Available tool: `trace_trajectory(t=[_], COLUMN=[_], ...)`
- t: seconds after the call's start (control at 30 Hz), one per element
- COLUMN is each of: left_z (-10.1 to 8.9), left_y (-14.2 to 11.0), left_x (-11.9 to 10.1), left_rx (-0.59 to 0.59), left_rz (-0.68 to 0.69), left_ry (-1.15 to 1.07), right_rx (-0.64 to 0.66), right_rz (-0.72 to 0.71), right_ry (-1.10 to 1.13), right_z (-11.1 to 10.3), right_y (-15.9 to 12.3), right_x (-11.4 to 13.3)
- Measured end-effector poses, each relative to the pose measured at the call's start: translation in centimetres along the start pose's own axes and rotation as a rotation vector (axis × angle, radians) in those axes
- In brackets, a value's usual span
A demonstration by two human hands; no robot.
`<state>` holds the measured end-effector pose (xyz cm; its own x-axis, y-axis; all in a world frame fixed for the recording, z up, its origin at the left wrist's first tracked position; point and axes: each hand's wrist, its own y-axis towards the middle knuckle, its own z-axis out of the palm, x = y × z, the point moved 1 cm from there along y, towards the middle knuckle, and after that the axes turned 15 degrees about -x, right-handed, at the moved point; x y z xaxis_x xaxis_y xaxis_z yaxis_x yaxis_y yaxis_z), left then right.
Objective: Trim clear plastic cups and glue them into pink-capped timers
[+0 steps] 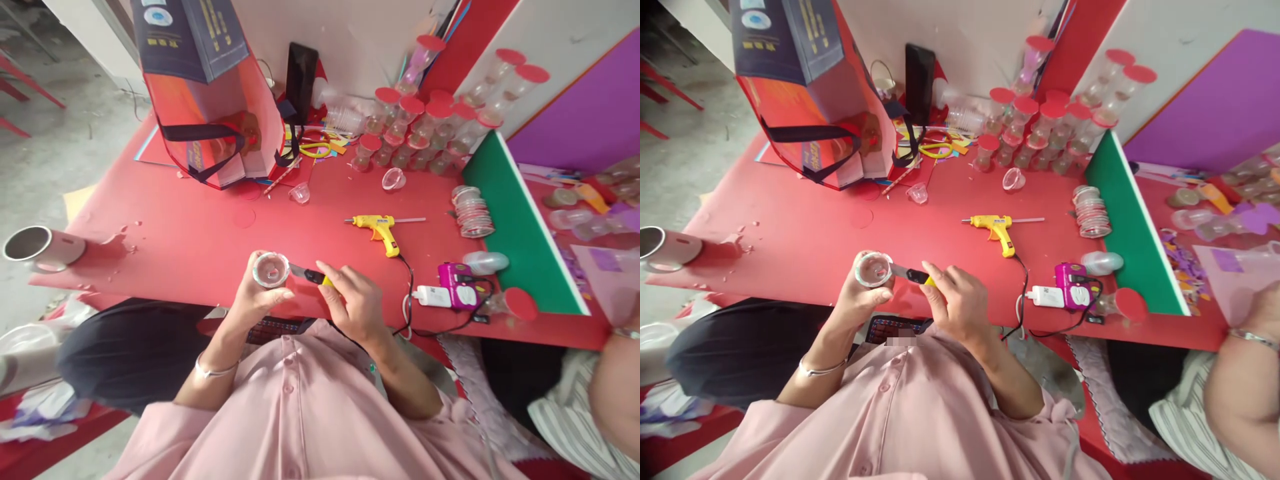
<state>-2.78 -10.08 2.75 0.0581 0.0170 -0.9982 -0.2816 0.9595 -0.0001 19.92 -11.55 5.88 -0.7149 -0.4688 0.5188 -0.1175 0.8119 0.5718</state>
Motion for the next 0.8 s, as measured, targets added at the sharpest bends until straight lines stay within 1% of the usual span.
trace_trajectory(t=[0.2,0.4,0.47,0.57,0.7,0.8], left_z=[0.4,1.0,1.0,1.0,0.9,0.8], left_y=[0.0,-0.4,-0.5,-0.7,-0.8,-0.8], left_x=[-0.4,-0.2,-0.3,-0.7,-1.2,-1.2], left_rx=[-0.06,-0.122,-0.132,-0.096,-0.028,0.003], left_rz=[0.008,0.049,0.059,0.047,-0.02,-0.078], left_ry=[0.201,0.316,0.318,0.273,0.151,0.101], right_rx=[0.066,0.074,0.067,0.058,0.031,0.004], right_rz=[-0.057,-0.076,-0.085,-0.113,-0.15,-0.185], right_ry=[-0.033,-0.055,-0.067,-0.078,-0.093,-0.122], right_z=[0.3,0.7,0.8,0.7,0.6,0.6], right_y=[-0.4,-0.6,-0.7,-0.9,-1.0,-1.0], right_x=[0.4,0.6,0.5,0.2,-0.2,-0.3])
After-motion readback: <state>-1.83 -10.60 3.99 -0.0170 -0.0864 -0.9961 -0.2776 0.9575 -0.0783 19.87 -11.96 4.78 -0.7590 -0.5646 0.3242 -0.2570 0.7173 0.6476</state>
